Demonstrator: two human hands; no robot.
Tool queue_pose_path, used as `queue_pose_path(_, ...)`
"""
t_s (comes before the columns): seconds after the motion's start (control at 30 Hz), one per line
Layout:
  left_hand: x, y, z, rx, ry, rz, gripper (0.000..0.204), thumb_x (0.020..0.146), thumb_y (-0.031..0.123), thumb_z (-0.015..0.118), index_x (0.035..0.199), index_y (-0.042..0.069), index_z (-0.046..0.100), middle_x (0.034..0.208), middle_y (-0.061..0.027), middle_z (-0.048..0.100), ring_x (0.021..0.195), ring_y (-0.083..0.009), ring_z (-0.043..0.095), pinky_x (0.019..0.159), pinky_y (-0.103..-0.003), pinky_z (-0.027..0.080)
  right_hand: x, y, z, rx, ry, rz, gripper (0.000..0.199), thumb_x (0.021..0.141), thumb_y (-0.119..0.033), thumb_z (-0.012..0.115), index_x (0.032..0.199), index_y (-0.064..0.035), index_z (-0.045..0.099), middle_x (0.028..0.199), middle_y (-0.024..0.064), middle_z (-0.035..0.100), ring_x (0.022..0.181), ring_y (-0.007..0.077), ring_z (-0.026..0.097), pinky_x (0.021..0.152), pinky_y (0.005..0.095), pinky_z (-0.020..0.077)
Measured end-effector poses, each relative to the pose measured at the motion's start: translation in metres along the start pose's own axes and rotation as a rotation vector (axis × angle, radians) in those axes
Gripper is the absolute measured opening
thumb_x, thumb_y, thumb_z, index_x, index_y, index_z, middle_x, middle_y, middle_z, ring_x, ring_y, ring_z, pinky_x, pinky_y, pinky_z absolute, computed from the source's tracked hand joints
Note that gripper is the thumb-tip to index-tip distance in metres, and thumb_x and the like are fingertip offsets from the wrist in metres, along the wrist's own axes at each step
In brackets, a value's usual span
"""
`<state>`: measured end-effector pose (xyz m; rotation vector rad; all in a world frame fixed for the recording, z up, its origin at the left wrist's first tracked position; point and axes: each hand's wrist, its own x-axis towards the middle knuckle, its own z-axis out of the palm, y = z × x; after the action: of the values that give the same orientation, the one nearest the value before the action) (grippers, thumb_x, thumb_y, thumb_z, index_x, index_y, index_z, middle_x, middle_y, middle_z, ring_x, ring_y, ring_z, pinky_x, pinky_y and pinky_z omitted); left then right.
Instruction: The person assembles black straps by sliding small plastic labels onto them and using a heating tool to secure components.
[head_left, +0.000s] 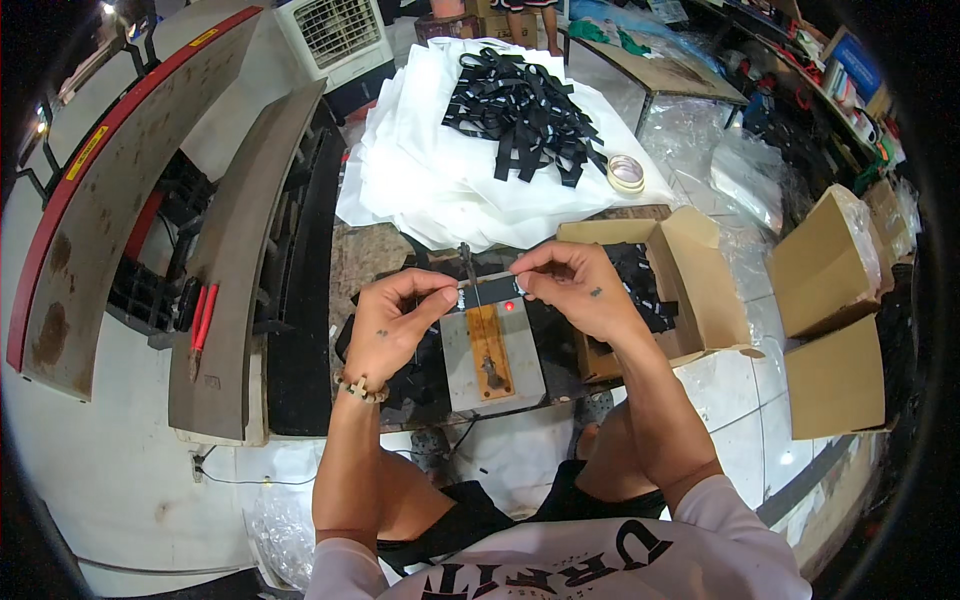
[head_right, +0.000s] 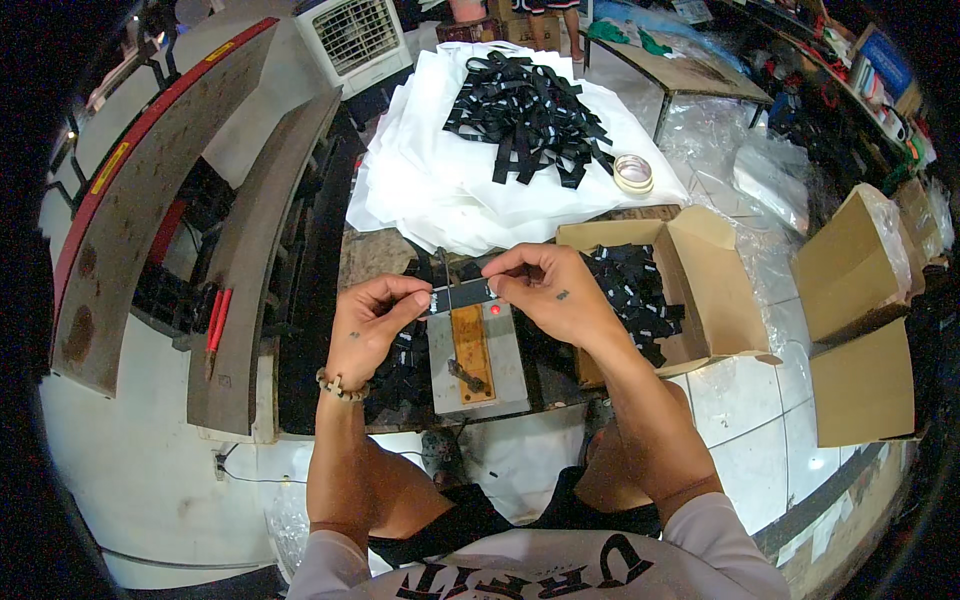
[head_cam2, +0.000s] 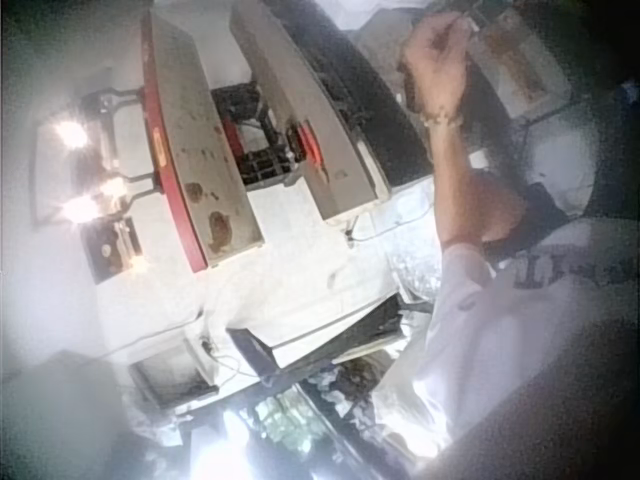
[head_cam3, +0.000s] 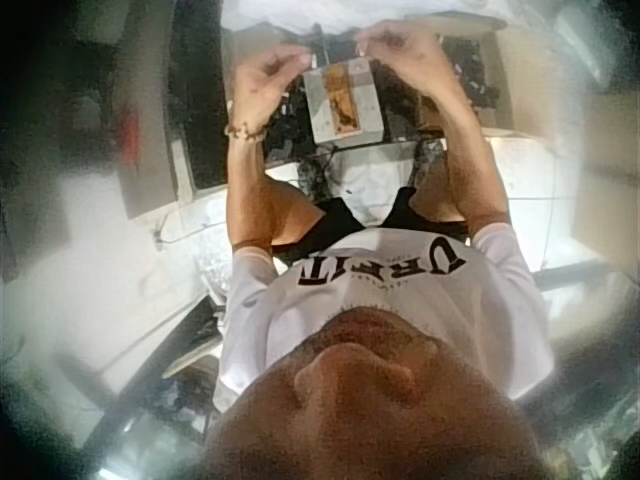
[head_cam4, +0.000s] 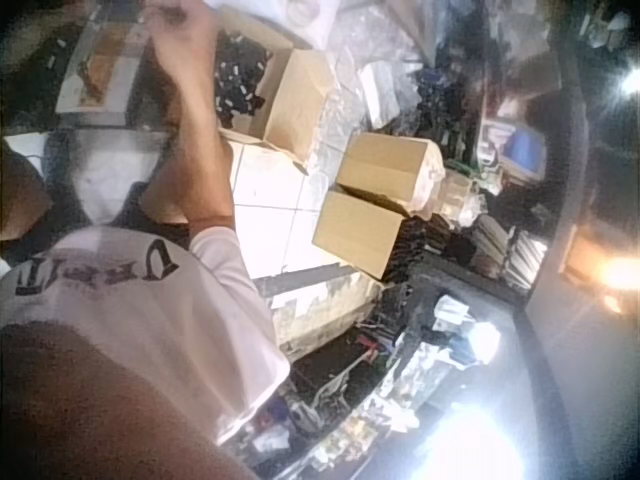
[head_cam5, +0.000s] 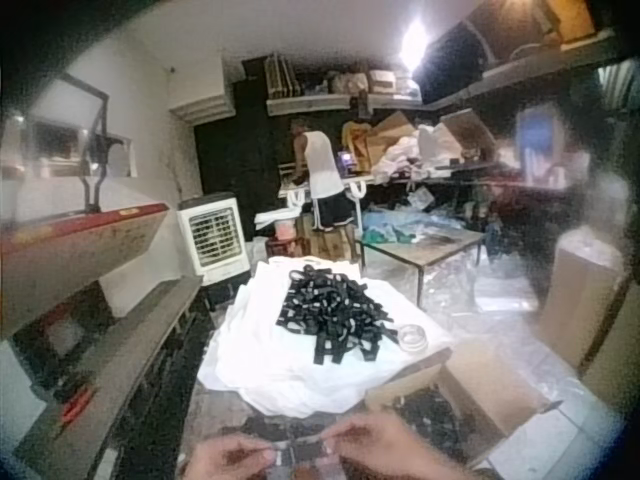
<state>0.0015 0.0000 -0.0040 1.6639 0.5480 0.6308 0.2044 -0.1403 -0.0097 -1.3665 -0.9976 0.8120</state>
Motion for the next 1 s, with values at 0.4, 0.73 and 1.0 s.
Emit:
queue_pose_path(0.4,0.001,-0.002,0.0,-0.015,-0.014,-0.015,0.013,0.091,0.007,0.071,0.099,-0.002,0.072,0.086,-0.0046,0.071,0.077,-0.0067,0.062,0.069,-0.022,0.05,0.001,0.005,0.0,-0.024,-0.012,-0.013,0.012,0.089,-0.002,0.066,0.099,0.0018,0.072,0.086,0.0026,0.07,0.075,0.0053,0.06,0.066,0.0212,0.0483)
queue_pose_path(0.73,0.003,-0.006,-0.003,0.046,-0.031,-0.004,0.013,0.09,0.004,0.071,0.101,-0.001,0.072,0.088,-0.0046,0.072,0.078,-0.0083,0.064,0.071,-0.022,0.051,0.001,0.008,-0.011,-0.061,0.025,-0.003,0.011,0.089,-0.003,0.066,0.098,0.0014,0.071,0.085,0.0028,0.069,0.075,0.0067,0.06,0.068,0.023,0.049)
queue_pose_path(1.0,-0.005,0.009,-0.015,0.049,0.11,0.053,0.012,0.089,0.006,0.072,0.099,0.0,0.072,0.086,0.0,0.069,0.077,-0.0054,0.059,0.072,-0.021,0.047,0.001,0.039,-0.114,-0.813,0.174,0.038,0.016,0.082,-0.006,0.071,0.097,0.0006,0.072,0.084,0.0129,0.072,0.075,0.0204,0.067,0.07,0.0325,0.0519)
